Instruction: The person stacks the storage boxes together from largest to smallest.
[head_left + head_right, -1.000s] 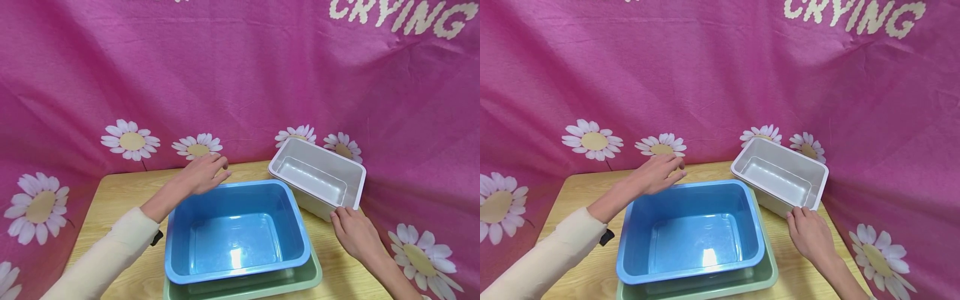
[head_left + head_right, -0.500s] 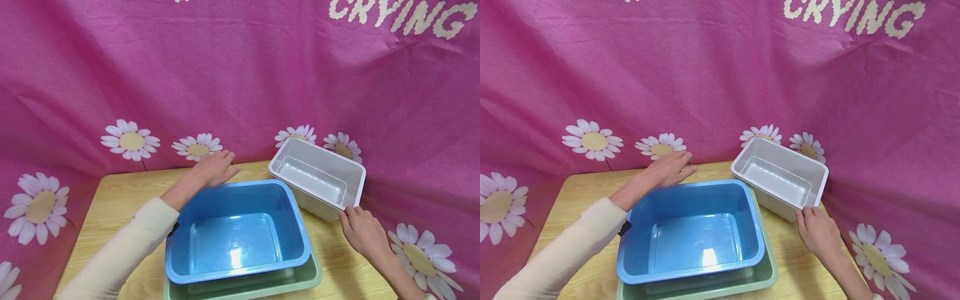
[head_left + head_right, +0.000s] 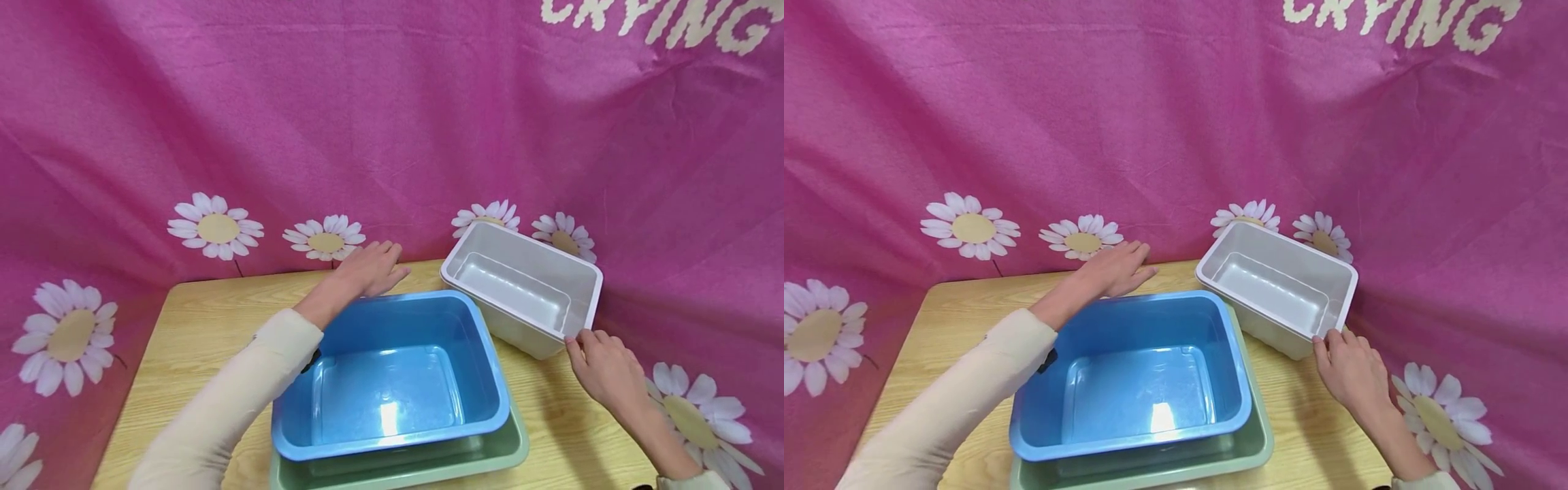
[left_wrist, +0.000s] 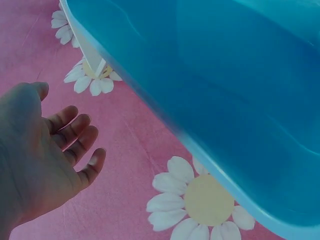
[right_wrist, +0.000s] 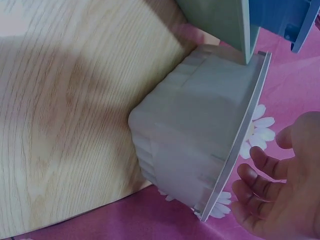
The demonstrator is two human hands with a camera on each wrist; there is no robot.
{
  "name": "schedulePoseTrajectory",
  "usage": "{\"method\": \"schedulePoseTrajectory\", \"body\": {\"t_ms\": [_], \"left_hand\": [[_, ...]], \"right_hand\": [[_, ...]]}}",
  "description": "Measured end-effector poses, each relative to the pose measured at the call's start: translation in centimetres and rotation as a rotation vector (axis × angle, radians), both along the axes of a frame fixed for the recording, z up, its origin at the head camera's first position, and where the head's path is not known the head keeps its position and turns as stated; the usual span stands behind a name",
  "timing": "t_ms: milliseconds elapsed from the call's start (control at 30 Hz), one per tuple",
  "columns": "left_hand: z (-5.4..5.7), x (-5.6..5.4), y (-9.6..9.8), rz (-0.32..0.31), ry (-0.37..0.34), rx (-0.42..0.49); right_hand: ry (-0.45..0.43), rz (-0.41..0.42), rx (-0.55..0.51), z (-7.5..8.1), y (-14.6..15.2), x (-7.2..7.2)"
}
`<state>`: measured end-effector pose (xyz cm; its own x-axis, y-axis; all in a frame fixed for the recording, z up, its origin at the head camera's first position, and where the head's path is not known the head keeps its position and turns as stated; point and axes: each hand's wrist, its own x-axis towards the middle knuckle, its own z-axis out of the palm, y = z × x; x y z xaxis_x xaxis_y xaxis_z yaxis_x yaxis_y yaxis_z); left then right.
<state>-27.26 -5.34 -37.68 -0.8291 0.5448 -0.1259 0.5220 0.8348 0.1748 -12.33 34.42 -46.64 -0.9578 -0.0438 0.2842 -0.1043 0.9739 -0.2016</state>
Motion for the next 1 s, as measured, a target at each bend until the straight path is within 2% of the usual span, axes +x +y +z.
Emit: {"method": "schedulePoseTrajectory", "body": {"t_ms": [167,533,767,1000], "left_hand": [[0.1,-0.8,1.2,0.029,-0.001,-0.011],[0.2,-1.5,3.5,0.053,-0.060,-0.039],[-0.5,-1.9,4.7,0.073,-0.085,-0.046],[-0.9,-2.2,5.7,0.064,-0.071,-0.073]], "right_hand": [[-0.027,-0.001,-0.003,0.1,0.5,-0.2],[-0.055,-0.021,-0.011,-0.6,1.8,-0.4],[-0.069,-0.035,-0.010,-0.7,2.8,-0.5],[-0.133,-0.060,-0.019,-0.7,3.5,-0.5]]}}
